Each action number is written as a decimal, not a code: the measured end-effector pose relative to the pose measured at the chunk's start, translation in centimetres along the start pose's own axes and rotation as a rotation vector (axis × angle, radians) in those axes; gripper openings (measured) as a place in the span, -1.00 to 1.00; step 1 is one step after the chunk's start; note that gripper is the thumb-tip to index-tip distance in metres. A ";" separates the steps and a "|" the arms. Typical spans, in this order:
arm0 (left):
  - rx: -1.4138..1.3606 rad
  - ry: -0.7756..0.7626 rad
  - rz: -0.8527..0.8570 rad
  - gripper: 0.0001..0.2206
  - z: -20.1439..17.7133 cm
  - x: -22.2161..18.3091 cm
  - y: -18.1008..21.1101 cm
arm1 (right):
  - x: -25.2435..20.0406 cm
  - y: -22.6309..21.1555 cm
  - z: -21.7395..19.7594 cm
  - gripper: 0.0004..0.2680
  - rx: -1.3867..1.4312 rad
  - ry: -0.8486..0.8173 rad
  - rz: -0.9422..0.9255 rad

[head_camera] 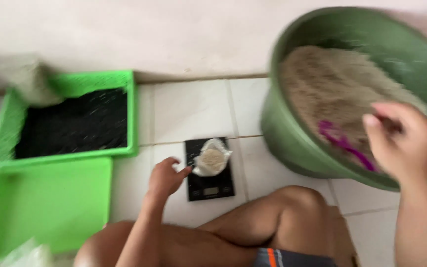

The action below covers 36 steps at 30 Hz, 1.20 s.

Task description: Scooping granular material from a large tub into small plastic bags, weighing them on a digital scale, and sealing the bags.

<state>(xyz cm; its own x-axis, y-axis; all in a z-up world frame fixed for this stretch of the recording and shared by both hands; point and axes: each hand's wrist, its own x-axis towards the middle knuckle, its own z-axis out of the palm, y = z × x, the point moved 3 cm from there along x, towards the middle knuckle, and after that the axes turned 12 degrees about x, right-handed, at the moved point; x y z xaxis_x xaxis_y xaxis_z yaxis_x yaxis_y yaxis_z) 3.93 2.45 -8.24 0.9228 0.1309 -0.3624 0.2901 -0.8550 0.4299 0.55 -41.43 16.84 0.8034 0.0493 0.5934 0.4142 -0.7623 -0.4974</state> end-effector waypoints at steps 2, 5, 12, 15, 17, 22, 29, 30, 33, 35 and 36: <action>0.042 0.010 0.052 -0.50 0.9 0.4 -0.6 | 2.6 5.5 -1.1 -0.78 -0.230 -0.236 0.311; 0.146 -0.007 0.078 -0.47 2.0 1.1 -0.8 | 2.8 12.3 -2.6 -0.72 -0.553 -0.675 0.726; 0.339 -0.177 -0.024 -0.46 3.2 1.1 -1.9 | -0.3 16.5 0.5 -0.62 -0.540 -0.945 0.847; 0.325 -0.196 -0.045 -0.47 3.5 0.4 -2.3 | -1.4 18.3 3.8 -0.56 -0.525 -1.179 0.690; 0.325 -0.184 -0.047 -0.50 3.3 0.0 -2.4 | -1.0 17.3 3.5 -0.66 -0.496 -1.173 0.679; 0.309 -0.191 -0.060 -0.51 3.2 -0.1 -2.3 | 0.6 15.4 1.1 -0.79 -0.563 -0.977 0.792; 0.334 -0.203 -0.041 -0.51 3.1 0.0 -1.5 | 4.0 14.2 -0.2 -0.74 -0.522 -0.709 0.483; 0.345 -0.210 -0.042 -0.51 3.1 0.2 -1.5 | 4.6 13.8 -0.2 -0.69 -0.520 -0.623 0.470; 0.287 -0.193 -0.026 -0.53 3.2 0.1 -1.6 | 6.3 14.2 1.4 -0.64 -0.737 -0.679 0.520; 0.286 -0.197 -0.028 -0.54 3.0 -0.1 -1.5 | 7.2 14.3 3.1 -0.72 -0.720 -0.693 0.613; 0.283 -0.201 -0.026 -0.54 2.9 -0.1 -1.4 | 7.7 14.4 3.9 -0.75 -0.704 -0.705 0.708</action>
<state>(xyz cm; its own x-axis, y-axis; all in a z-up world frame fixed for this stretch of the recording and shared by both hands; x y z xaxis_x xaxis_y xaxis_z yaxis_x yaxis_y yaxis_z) 2.66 2.21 -11.21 0.8395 0.0770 -0.5379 0.2047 -0.9618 0.1819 14.34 -49.51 11.74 0.9040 -0.3462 -0.2507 -0.3552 -0.9347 0.0100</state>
